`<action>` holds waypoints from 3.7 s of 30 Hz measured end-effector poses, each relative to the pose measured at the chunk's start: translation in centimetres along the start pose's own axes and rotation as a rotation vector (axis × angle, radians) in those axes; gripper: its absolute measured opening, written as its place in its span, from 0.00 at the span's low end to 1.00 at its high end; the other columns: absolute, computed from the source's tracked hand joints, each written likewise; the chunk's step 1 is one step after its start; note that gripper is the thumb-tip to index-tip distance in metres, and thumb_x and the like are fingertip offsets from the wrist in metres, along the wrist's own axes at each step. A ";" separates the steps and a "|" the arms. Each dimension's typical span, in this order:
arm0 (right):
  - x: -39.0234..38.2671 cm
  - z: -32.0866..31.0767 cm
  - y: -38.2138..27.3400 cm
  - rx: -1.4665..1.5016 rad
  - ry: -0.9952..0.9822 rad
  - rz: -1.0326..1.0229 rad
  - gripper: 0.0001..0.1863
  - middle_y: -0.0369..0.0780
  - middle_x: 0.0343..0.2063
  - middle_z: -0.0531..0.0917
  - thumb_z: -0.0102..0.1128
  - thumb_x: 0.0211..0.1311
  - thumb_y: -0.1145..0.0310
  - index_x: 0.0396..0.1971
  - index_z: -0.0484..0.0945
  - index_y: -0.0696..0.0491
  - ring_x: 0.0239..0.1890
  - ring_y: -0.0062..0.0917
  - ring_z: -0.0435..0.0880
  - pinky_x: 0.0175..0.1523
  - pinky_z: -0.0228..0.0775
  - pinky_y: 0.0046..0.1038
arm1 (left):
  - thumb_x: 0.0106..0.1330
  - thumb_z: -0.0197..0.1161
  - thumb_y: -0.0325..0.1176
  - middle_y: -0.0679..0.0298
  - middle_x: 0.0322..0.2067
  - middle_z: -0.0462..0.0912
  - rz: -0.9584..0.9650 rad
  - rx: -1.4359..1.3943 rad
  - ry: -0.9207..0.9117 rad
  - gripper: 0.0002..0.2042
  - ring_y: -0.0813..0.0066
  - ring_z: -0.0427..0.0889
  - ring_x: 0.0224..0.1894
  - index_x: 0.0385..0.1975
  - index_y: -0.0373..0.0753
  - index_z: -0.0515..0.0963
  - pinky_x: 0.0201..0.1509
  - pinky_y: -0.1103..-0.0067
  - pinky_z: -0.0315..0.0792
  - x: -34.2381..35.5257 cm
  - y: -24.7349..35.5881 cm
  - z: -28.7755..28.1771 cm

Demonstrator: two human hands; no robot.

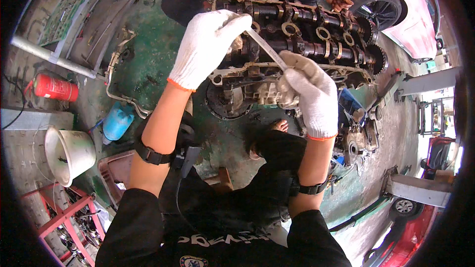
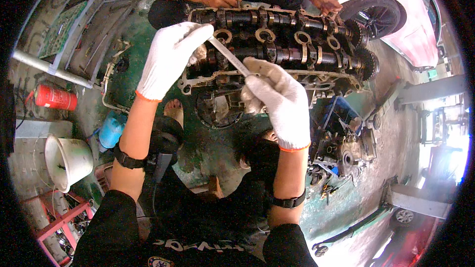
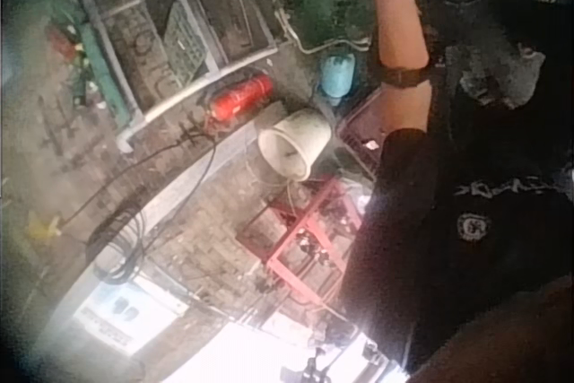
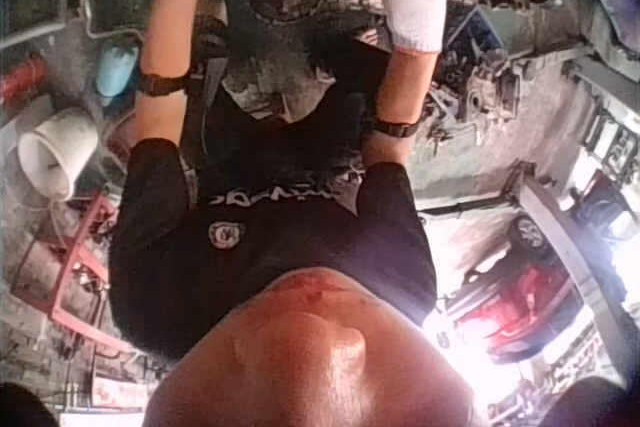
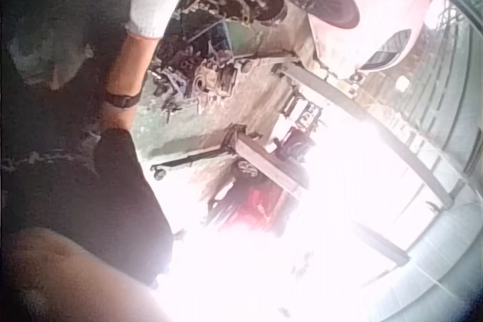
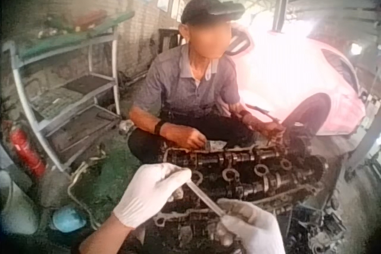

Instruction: The person uses a wrench to tighten bolts on a disassembled engine block while another person works nearby. The camera wearer continues to adjust and tighten components on the engine throughout the clip.

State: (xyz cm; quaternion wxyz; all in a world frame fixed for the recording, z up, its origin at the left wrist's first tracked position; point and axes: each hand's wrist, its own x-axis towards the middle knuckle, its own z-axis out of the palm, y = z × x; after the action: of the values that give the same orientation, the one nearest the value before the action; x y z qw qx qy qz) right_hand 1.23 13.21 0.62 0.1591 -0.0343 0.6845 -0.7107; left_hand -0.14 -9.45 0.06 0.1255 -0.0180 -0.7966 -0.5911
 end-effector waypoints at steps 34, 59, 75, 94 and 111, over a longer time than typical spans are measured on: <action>-0.2 -0.5 0.5 0.087 0.323 -0.275 0.16 0.40 0.29 0.84 0.51 0.74 0.68 0.50 0.79 0.65 0.26 0.16 0.77 0.33 0.67 0.17 | 0.66 0.63 0.43 0.54 0.26 0.86 0.084 0.199 0.091 0.16 0.65 0.84 0.25 0.36 0.34 0.85 0.34 0.73 0.74 1.2 -2.7 2.1; -1.1 6.6 2.5 0.131 -0.429 0.286 0.16 0.46 0.26 0.87 0.54 0.75 0.61 0.43 0.77 0.62 0.23 0.23 0.84 0.31 0.76 0.22 | 0.67 0.64 0.42 0.53 0.27 0.85 0.045 0.129 0.020 0.15 0.65 0.82 0.27 0.37 0.33 0.84 0.36 0.73 0.74 1.3 -2.5 2.4; -1.7 3.0 -0.2 0.152 -0.128 0.098 0.16 0.35 0.16 0.77 0.53 0.71 0.70 0.51 0.79 0.66 0.16 0.18 0.72 0.25 0.62 0.20 | 0.69 0.64 0.36 0.55 0.31 0.87 0.205 0.035 0.116 0.14 0.74 0.82 0.32 0.40 0.28 0.83 0.41 0.76 0.75 0.8 -2.1 1.8; -0.2 0.0 -0.2 0.265 0.222 -0.025 0.15 0.40 0.16 0.80 0.57 0.71 0.69 0.45 0.81 0.67 0.15 0.21 0.76 0.24 0.66 0.20 | 0.67 0.64 0.44 0.55 0.25 0.84 0.084 0.169 0.103 0.17 0.69 0.82 0.23 0.37 0.33 0.85 0.32 0.74 0.73 1.2 -2.7 3.0; -0.3 -1.6 -0.9 -0.105 0.006 0.114 0.13 0.40 0.15 0.81 0.58 0.70 0.68 0.34 0.83 0.64 0.15 0.20 0.77 0.23 0.66 0.20 | 0.65 0.63 0.45 0.49 0.33 0.86 0.008 0.248 0.054 0.17 0.50 0.85 0.38 0.38 0.35 0.85 0.42 0.67 0.76 1.4 -2.5 2.7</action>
State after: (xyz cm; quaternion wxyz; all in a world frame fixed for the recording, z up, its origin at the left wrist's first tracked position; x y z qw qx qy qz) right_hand 0.95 14.81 1.49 0.1952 -0.0014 0.7221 -0.6637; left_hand -2.41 -7.83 -2.67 0.1505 0.0104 -0.8598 -0.4879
